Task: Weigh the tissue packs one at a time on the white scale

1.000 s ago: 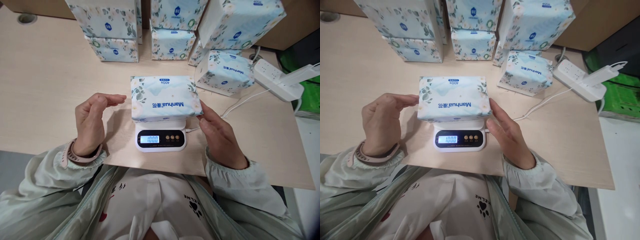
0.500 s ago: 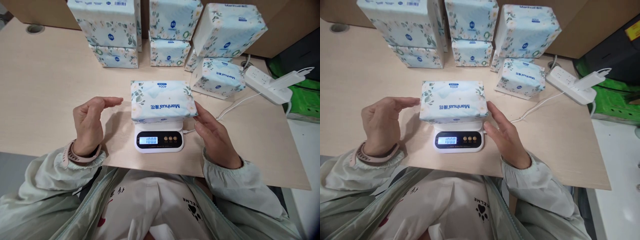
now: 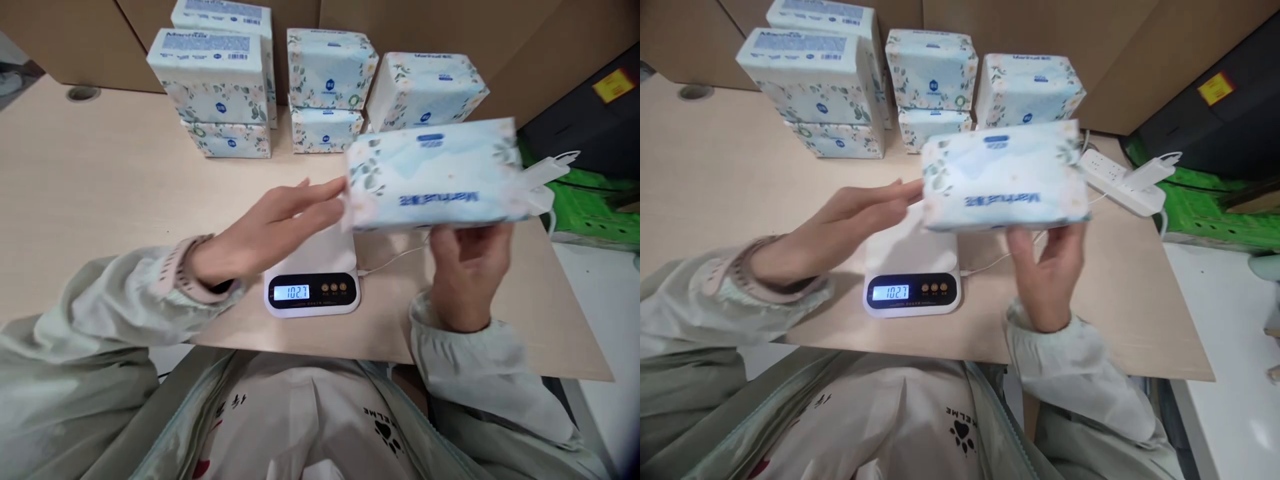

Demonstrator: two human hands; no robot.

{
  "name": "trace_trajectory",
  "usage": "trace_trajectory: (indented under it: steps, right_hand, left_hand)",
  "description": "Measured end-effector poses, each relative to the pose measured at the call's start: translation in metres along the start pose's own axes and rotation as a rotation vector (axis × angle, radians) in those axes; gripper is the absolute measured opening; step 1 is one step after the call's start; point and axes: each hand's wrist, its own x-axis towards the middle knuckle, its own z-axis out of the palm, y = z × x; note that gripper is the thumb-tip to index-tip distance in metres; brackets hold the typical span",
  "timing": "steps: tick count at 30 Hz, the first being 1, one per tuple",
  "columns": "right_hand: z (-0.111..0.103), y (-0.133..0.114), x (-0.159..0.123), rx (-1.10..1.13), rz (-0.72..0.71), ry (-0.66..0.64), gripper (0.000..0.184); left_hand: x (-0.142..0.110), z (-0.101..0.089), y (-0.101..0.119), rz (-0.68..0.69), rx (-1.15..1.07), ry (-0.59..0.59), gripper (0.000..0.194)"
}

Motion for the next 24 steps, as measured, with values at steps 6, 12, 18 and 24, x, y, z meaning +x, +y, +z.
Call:
trace_trajectory:
  steps: [6,12,18,24]
  right_hand:
    - [-0.032,0.049,0.054,-0.084,0.036,0.087,0.065]
    - [-0.026,0.096,0.083,-0.087,0.158,0.140,0.061]
    - [-0.021,0.109,0.100,-0.122,0.153,0.167,0.056]
    - [-0.009,0.026,0.061,-0.245,-0.214,0.289,0.047]
  left_hand:
    - [0.093,0.044,-0.003,0.027,0.130,-0.358,0.066]
    - [0.149,0.065,-0.014,0.037,0.080,-0.337,0.067]
    - [0.172,0.066,-0.025,0.004,0.054,-0.243,0.060]
    - [0.144,0.011,-0.056,0.189,-0.060,0.411,0.010]
